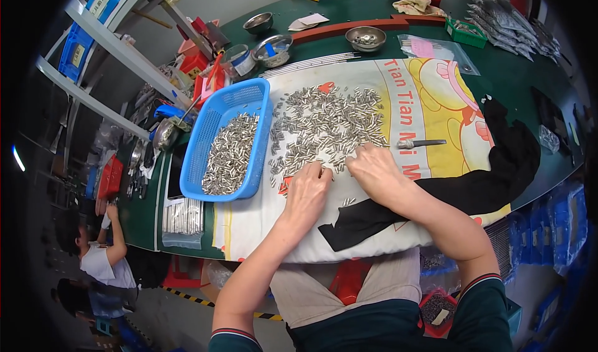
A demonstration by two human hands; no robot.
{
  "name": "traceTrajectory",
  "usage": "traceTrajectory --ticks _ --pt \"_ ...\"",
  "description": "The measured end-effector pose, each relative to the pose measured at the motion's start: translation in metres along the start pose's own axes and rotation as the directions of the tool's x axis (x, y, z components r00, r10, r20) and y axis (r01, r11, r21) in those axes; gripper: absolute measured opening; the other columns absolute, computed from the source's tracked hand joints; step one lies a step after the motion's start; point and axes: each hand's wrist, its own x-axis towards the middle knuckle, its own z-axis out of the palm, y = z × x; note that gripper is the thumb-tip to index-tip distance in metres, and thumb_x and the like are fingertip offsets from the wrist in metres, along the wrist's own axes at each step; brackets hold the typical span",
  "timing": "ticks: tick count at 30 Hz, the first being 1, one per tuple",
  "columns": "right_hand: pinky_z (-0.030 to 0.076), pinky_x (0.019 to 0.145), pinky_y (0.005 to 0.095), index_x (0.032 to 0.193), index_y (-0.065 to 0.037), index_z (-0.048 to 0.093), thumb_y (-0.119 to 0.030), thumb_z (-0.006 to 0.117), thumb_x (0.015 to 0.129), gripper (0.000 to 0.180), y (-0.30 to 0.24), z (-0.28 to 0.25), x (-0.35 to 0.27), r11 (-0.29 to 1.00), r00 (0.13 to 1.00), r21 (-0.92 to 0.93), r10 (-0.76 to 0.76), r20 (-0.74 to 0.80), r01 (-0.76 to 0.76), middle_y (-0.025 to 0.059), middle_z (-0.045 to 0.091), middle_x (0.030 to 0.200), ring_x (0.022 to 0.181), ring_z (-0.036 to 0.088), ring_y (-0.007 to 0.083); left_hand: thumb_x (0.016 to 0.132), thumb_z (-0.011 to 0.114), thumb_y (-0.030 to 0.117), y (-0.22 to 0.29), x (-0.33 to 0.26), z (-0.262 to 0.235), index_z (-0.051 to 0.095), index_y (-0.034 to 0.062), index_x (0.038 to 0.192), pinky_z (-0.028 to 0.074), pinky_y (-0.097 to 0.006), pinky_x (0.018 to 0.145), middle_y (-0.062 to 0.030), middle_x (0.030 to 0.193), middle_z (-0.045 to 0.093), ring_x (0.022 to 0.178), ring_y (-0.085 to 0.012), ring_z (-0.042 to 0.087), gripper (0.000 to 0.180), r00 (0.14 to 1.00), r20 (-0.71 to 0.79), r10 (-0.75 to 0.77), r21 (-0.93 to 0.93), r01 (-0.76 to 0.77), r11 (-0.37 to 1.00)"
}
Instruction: Sorting and inspecting small metal components at a factory workbench.
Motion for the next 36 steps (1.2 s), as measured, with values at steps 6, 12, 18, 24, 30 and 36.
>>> traceTrajectory --ticks 6,12,18,24,30,36 --pt "0.049 0.06 0.034 0.071 0.002 0.061 -0.002 0.058 0.062 0.01 -0.009 -0.005 0.001 0.991 0.995 -0.135 -0.009 0.1 0.022 0.0155 0.06 0.074 0.078 0.059 0.0267 0.072 0.06 0.0 -0.009 -0.004 0.003 0.06 0.0016 0.084 0.046 -0.038 0.063 -0.01 0.074 0.052 0.071 -0.0272 0.056 0.013 1.0 -0.005 0.01 -0.101 -0.01 0.995" --pt "0.05 0.061 0.0354 0.069 0.002 0.061 -0.001 0.057 0.062 0.008 -0.004 -0.007 0.002 0.994 0.993 -0.101 -0.023 0.115 0.035 0.0164 0.06 0.073 0.077 0.059 0.0285 0.067 0.051 -0.004 -0.013 -0.003 0.003 0.056 -0.0005 0.079 0.046 -0.039 0.064 -0.0126 0.074 0.05 0.073 -0.0288 0.054 0.014 1.0 -0.024 -0.011 -0.188 0.006 0.982" --pt "0.05 0.061 0.037 0.066 0.001 0.06 -0.003 0.056 0.063 0.006 0.007 -0.001 0.003 1.0 1.0 -0.022 -0.011 -0.019 0.01 0.0152 0.06 0.069 0.072 0.061 0.0285 0.072 0.057 -0.003 -0.002 0.0 -0.01 0.061 -0.0009 0.083 0.046 -0.039 0.066 -0.0135 0.074 0.055 0.073 -0.0303 0.056 0.012 0.981 -0.044 -0.19 -0.502 0.143 0.853" --pt "0.05 0.059 0.038 0.065 0.001 0.06 -0.004 0.056 0.063 0.006 0.006 -0.002 0.003 1.0 1.0 -0.028 -0.006 -0.022 0.005 0.015 0.06 0.069 0.071 0.061 0.0285 0.072 0.063 -0.001 -0.003 -0.003 -0.019 0.064 -0.001 0.08 0.047 -0.037 0.064 -0.012 0.077 0.06 0.072 -0.0297 0.06 0.008 0.989 0.128 -0.075 -0.307 0.112 0.945" --pt "0.049 0.058 0.0373 0.064 0.0 0.059 -0.003 0.056 0.063 0.005 0.007 0.001 0.002 0.999 0.999 -0.037 -0.006 -0.034 0.004 0.0147 0.059 0.067 0.07 0.061 0.0284 0.074 0.059 -0.001 0.007 -0.001 -0.022 0.062 -0.0025 0.074 0.046 -0.043 0.058 -0.0175 0.073 0.059 0.064 -0.0335 0.058 0.003 0.953 0.016 -0.302 -0.411 0.281 0.867" --pt "0.049 0.06 0.0373 0.066 0.001 0.06 -0.003 0.057 0.062 0.006 0.002 -0.005 0.002 1.0 1.0 -0.017 0.018 -0.016 -0.019 0.0152 0.059 0.071 0.074 0.06 0.0284 0.072 0.056 -0.003 0.023 -0.004 -0.008 0.055 -0.0033 0.071 0.045 -0.044 0.056 -0.0175 0.069 0.055 0.061 -0.0338 0.057 0.001 0.966 0.04 -0.256 -0.117 0.259 0.959"
